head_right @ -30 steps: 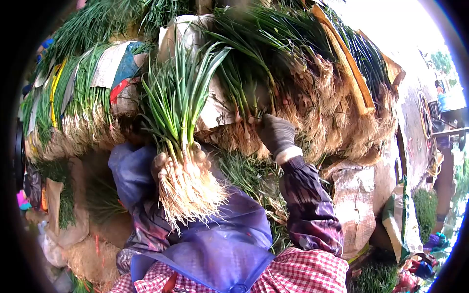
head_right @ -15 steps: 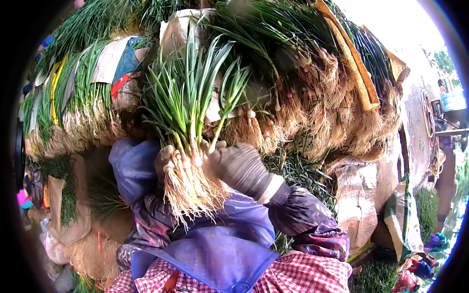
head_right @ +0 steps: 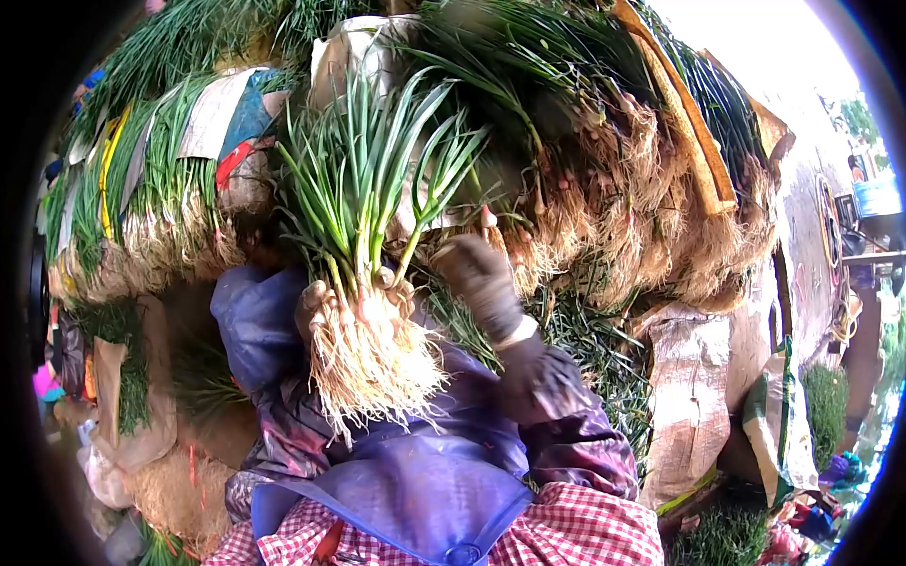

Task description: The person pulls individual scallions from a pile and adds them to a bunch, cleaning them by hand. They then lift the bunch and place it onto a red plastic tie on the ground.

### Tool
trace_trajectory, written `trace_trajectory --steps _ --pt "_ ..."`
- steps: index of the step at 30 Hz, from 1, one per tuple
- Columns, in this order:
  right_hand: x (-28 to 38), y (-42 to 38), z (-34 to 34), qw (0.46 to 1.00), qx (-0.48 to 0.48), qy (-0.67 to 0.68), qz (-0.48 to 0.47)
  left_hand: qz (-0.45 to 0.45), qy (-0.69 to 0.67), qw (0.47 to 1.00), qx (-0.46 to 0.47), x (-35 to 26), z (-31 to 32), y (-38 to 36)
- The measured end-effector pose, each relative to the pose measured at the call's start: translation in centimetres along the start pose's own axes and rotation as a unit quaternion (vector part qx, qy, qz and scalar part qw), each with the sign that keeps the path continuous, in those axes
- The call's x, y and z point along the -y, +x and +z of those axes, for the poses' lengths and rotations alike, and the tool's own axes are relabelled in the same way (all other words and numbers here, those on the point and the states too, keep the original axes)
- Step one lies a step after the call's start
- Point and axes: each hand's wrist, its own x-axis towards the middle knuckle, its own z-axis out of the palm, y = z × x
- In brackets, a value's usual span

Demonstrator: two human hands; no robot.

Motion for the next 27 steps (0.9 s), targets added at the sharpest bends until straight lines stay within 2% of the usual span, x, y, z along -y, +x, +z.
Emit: trace_trajectory --steps 2,3,4,6,7,8,9,10,11,12,14,15,17,18,20,21,22,24,26,27 --pt "0.2 0.7 -3.9 0.990 -0.123 -0.058 -0.029 0.002 -0.003 1.000 0.000 -0.1 -0.1 0.0" --pt "-0.1 1.1 -5.2 0.989 -0.114 -0.094 -0.009 0.004 0.002 1.000 -0.001 -0.1 0.0 0.0" --pt "-0.4 1.0 -4.7 0.994 -0.096 -0.053 0.013 0.004 -0.002 1.000 0.002 -0.2 0.0 0.0" --pt "0.9 0.9 -1.9 0.996 0.025 -0.047 0.066 0.007 -0.002 1.000 0.000 -0.3 0.1 -0.1" --pt "0.8 0.7 -0.6 0.992 0.053 -0.037 0.107 0.005 -0.002 1.000 -0.002 -0.2 0.0 -0.1" --pt "-0.8 0.6 0.2 0.992 0.090 -0.049 0.076 0.004 0.000 1.000 -0.003 -0.2 0.1 -0.1" --pt "-1.2 0.7 0.5 0.962 0.043 -0.267 -0.041 0.005 0.003 1.000 -0.002 -0.2 0.1 -0.1" --pt "-1.3 0.9 0.5 0.869 -0.009 -0.470 -0.156 0.006 0.002 1.000 -0.002 0.0 0.1 -0.1" --pt "-0.3 1.1 0.1 0.831 -0.107 -0.520 -0.166 0.007 0.001 1.000 -0.003 0.1 0.1 -0.2" --pt "1.0 1.3 -0.3 0.831 -0.180 -0.508 -0.139 0.009 0.000 1.000 -0.003 0.1 0.0 -0.2" --pt "0.7 2.6 -2.6 0.725 -0.221 -0.629 -0.171 0.008 -0.001 1.000 -0.002 0.2 -0.2 -0.1" --pt "0.9 2.6 -3.9 0.703 -0.142 -0.691 -0.093 0.007 0.000 1.000 0.001 0.1 -0.2 0.0" --pt "0.6 2.3 -4.2 0.887 -0.125 -0.428 -0.121 0.006 0.000 1.000 0.006 0.0 -0.1 0.0" --pt "0.2 1.7 -3.9 0.948 -0.105 -0.275 -0.125 0.007 -0.002 1.000 0.005 0.2 -0.2 -0.1" --pt "4.9 -1.0 -0.9 0.980 -0.094 -0.153 -0.083 0.007 0.000 1.000 0.001 0.3 -0.2 -0.1" --pt "5.3 -1.5 -0.5 0.937 -0.055 -0.296 -0.175 0.003 -0.002 1.000 0.001 0.4 -0.2 0.0" --pt "5.5 -1.9 -0.2 0.863 -0.014 -0.431 -0.262 0.003 -0.003 1.000 0.002 0.4 -0.2 0.2" --pt "5.2 -3.3 1.1 0.769 0.063 -0.565 -0.291 0.007 -0.001 1.000 0.004 0.0 -0.1 0.3" --pt "3.6 -3.7 2.4 0.735 0.093 -0.600 -0.300 0.013 0.002 1.000 0.002 -0.2 0.0 0.2" --pt "3.6 -3.6 2.2 0.741 0.135 -0.588 -0.294 0.014 0.004 1.000 0.002 -0.3 0.0 0.2"
